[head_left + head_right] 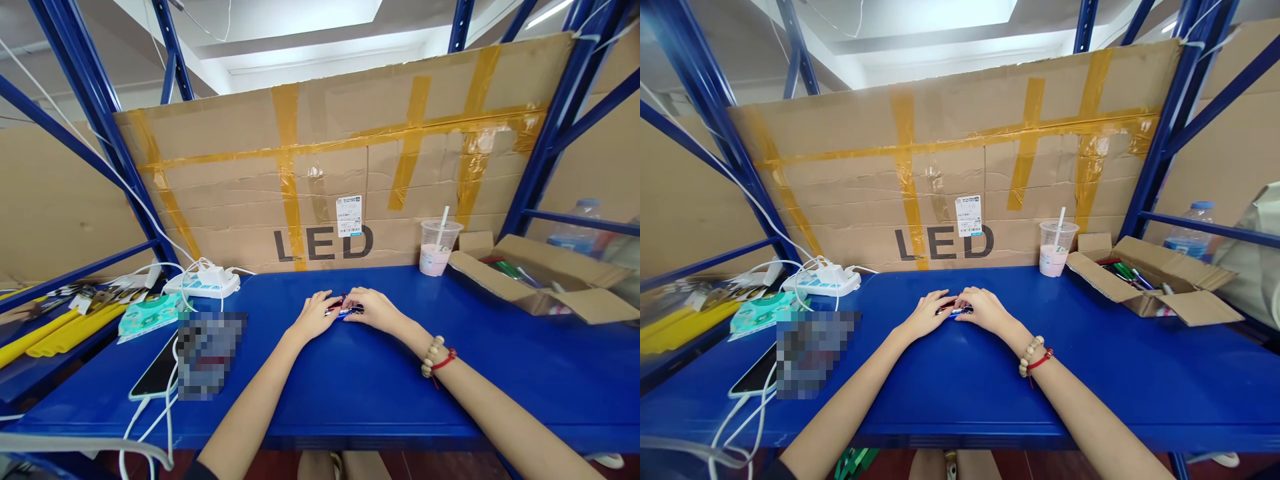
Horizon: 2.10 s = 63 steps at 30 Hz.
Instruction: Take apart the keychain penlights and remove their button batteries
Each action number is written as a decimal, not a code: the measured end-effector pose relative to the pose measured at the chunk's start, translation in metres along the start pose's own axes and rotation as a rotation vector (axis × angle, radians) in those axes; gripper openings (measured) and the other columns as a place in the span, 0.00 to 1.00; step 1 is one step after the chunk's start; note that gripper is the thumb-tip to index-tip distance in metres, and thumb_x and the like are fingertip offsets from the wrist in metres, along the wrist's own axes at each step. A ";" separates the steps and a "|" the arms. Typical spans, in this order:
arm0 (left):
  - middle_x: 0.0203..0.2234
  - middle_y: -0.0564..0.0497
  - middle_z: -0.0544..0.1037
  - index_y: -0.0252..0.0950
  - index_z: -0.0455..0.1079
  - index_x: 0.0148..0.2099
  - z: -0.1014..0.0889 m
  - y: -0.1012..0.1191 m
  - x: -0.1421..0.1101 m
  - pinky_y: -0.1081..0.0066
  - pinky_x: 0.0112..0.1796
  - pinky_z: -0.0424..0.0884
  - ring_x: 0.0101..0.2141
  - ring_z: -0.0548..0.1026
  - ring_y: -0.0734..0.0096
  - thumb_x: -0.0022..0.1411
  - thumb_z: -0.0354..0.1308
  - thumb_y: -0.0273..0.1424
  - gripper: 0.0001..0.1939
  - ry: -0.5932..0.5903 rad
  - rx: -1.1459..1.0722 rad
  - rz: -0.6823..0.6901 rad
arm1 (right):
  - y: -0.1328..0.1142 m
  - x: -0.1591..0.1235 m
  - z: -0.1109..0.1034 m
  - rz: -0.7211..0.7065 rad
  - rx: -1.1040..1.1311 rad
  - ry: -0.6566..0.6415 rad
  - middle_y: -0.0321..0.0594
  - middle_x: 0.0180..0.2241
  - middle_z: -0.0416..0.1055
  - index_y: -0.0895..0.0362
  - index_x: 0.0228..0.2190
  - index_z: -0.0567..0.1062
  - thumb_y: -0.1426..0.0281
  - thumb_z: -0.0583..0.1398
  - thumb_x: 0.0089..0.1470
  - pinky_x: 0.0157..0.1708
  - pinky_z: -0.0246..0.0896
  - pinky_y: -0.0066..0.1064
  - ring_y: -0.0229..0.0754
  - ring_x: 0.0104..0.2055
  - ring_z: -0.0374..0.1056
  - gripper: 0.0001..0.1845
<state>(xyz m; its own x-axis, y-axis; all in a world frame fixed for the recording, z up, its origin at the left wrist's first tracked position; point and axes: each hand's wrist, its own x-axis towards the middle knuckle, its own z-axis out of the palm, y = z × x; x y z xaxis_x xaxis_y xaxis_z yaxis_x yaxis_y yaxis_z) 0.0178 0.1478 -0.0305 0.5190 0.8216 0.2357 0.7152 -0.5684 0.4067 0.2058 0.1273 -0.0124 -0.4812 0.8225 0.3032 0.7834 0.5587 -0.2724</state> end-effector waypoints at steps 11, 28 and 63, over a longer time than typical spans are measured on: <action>0.48 0.53 0.68 0.49 0.70 0.47 -0.008 -0.012 0.004 0.62 0.51 0.50 0.50 0.62 0.65 0.62 0.48 0.38 0.14 0.001 -0.103 -0.009 | -0.002 0.000 0.007 0.041 0.095 -0.021 0.33 0.38 0.65 0.52 0.35 0.72 0.61 0.57 0.50 0.37 0.56 0.23 0.30 0.38 0.62 0.11; 0.38 0.52 0.71 0.48 0.72 0.45 -0.030 -0.016 -0.003 0.63 0.44 0.54 0.41 0.63 0.65 0.56 0.56 0.39 0.13 0.115 0.278 -0.273 | 0.005 0.002 0.017 0.006 0.108 -0.018 0.31 0.43 0.62 0.48 0.39 0.71 0.58 0.52 0.53 0.45 0.56 0.25 0.31 0.46 0.59 0.14; 0.48 0.53 0.66 0.44 0.64 0.54 -0.024 -0.007 0.012 0.66 0.45 0.54 0.47 0.62 0.70 0.64 0.46 0.32 0.17 -0.035 0.324 -0.013 | 0.003 0.002 0.009 0.025 0.128 -0.018 0.36 0.41 0.65 0.52 0.40 0.73 0.62 0.56 0.52 0.45 0.55 0.27 0.35 0.46 0.59 0.14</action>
<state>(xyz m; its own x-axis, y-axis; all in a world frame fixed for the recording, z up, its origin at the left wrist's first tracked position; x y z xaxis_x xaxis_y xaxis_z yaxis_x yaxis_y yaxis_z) 0.0075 0.1625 -0.0095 0.5205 0.8302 0.1996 0.8308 -0.5464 0.1063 0.2037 0.1314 -0.0213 -0.4697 0.8375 0.2791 0.7391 0.5460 -0.3946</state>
